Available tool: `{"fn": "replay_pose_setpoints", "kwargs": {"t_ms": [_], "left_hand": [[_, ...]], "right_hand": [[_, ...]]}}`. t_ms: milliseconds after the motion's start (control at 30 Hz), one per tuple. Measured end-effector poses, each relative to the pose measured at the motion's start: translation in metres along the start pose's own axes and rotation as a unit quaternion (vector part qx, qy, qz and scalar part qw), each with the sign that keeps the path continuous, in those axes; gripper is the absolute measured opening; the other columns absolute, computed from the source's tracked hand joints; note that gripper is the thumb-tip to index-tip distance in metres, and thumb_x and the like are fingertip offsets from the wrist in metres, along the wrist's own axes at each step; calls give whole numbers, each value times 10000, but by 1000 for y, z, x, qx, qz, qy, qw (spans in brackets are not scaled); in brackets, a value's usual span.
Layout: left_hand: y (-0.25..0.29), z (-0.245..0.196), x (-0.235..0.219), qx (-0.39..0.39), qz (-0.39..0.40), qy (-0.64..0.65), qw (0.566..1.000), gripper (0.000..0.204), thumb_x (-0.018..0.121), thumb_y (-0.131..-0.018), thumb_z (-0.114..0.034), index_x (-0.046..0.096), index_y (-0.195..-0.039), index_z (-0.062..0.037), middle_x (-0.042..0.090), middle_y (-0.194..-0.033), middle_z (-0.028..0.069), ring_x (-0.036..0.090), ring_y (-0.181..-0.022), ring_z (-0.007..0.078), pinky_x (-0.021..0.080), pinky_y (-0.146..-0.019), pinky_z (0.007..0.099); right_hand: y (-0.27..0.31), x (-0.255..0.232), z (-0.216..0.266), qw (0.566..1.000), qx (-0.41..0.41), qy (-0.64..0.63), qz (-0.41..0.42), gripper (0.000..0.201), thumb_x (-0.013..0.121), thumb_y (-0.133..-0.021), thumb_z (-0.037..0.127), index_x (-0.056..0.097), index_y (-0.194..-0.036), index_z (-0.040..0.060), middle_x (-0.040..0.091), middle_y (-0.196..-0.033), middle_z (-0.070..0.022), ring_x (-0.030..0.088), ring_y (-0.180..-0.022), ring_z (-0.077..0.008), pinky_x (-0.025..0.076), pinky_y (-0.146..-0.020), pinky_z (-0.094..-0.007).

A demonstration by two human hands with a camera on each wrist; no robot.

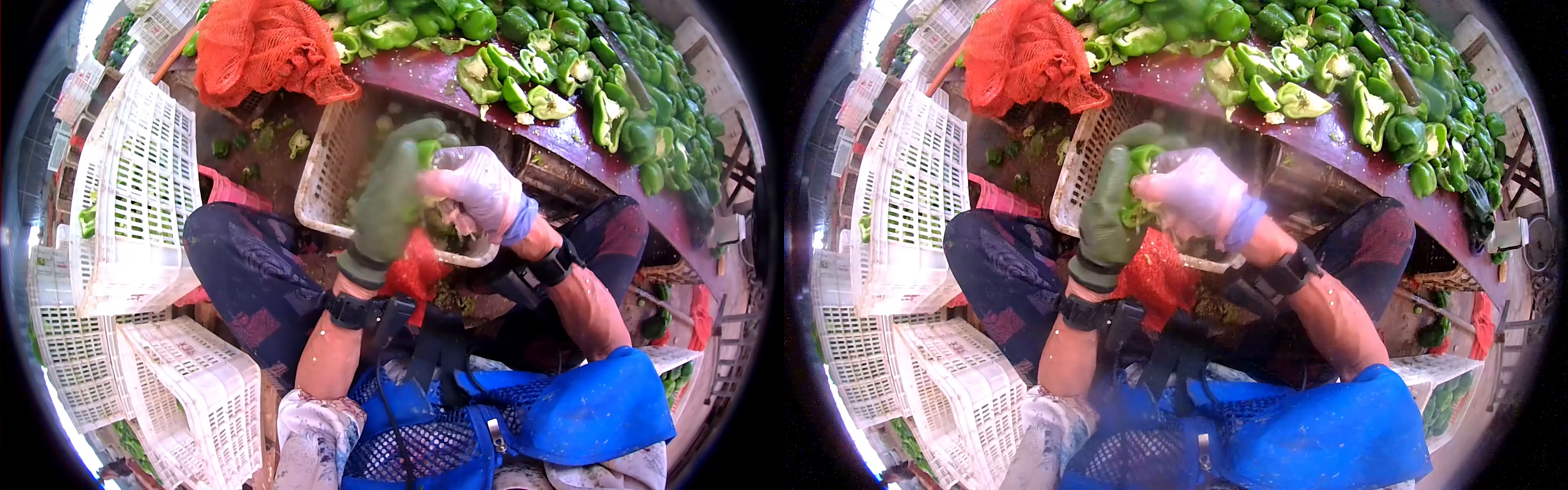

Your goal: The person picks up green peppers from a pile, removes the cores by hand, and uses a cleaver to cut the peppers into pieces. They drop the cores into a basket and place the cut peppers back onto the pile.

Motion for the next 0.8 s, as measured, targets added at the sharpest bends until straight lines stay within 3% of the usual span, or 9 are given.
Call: {"fn": "replay_pose_setpoints", "kwargs": {"t_ms": [67, 200, 367, 567, 600, 633, 733, 767, 800], "left_hand": [[1, 1, -1, 7, -8, -33, 999, 513, 408, -1021, -409, 415, -1368, -31, 562, -1257, 178, 568, -1141, 231, 461, -990, 365], [4, 4, -3, -6, -63, 140, 988, 540, 372, -1025, -450, 424, -1362, -31, 573, -1243, 160, 570, -1135, 222, 465, -983, 358], [1, 6, -6, 2, -79, 132, 988, 471, 481, -997, -275, 407, -1362, 13, 528, -1249, 139, 552, -1118, 217, 458, -956, 330], [8, 17, 2, -79, -48, 259, 961, 442, 449, -1009, -303, 449, -1349, -21, 589, -1177, 123, 578, -1097, 218, 477, -917, 307], [8, 5, -7, -26, -61, 58, 996, 439, 463, -1000, -315, 469, -1331, -27, 596, -1167, 124, 586, -1086, 222, 485, -897, 303], [9, -9, -13, 27, -74, -145, 986, 436, 478, -991, -327, 488, -1313, -34, 603, -1158, 126, 593, -1074, 225, 493, -876, 299], [12, 5, -34, -8, -153, 21, 988, 442, 540, -938, -405, 563, -1236, -79, 600, -1193, 162, 599, -1086, 324, 521, -875, 396], [11, 19, -34, -78, -180, 264, 944, 442, 539, -935, -416, 568, -1231, -88, 596, -1208, 166, 591, -1101, 347, 518, -892, 432], [13, 33, -23, -142, -195, 490, 838, 442, 539, -932, -426, 573, -1226, -98, 593, -1223, 169, 583, -1116, 370, 515, -909, 469]], "right_hand": [[2, 1, 2, 1000, 3, 22, -20, 261, 688, -853, 266, 666, -920, 16, 605, -628, -29, 569, -479, -111, 426, -412, -246], [1, -2, 3, 999, -12, 2, -36, 337, 694, -844, 282, 666, -1022, -2, 637, -683, -43, 591, -514, -107, 447, -437, -241], [1, 6, 5, 1000, -18, 21, 2, 528, 747, -825, 323, 606, -1177, -45, 674, -744, -83, 611, -536, -110, 460, -444, -237], [6, 1, 15, 994, -23, 101, -19, 419, 717, -871, 290, 631, -1146, -16, 693, -768, -103, 609, -520, -125, 476, -436, -262], [7, -2, 20, 990, -45, 131, -35, 377, 704, -883, 276, 644, -1126, -5, 695, -770, -100, 612, -527, -126, 484, -443, -264], [13, -9, 41, 928, -263, 239, -109, 270, 695, -887, 258, 681, -1024, 26, 702, -774, -89, 635, -564, -142, 522, -492, -281], [25, -31, 58, 919, -296, 190, -177, 191, 715, -878, 162, 684, -986, 6, 662, -748, -45, 588, -547, -69, 469, -475, -232], [24, -40, 57, 903, -310, 230, -188, 186, 716, -867, 158, 688, -984, 16, 664, -775, -65, 610, -586, -115, 501, -550, -258], [29, -35, 69, 879, -294, 336, -166, 188, 717, -850, 164, 694, -977, 28, 650, -785, -79, 636, -664, -191, 514, -646, -298]]}}
Point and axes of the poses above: each hand's wrist, its own y-axis away from the middle knuckle, its own x-axis out of the palm, z = x × y, the point moved 10 cm from there along -y, towards the middle knuckle
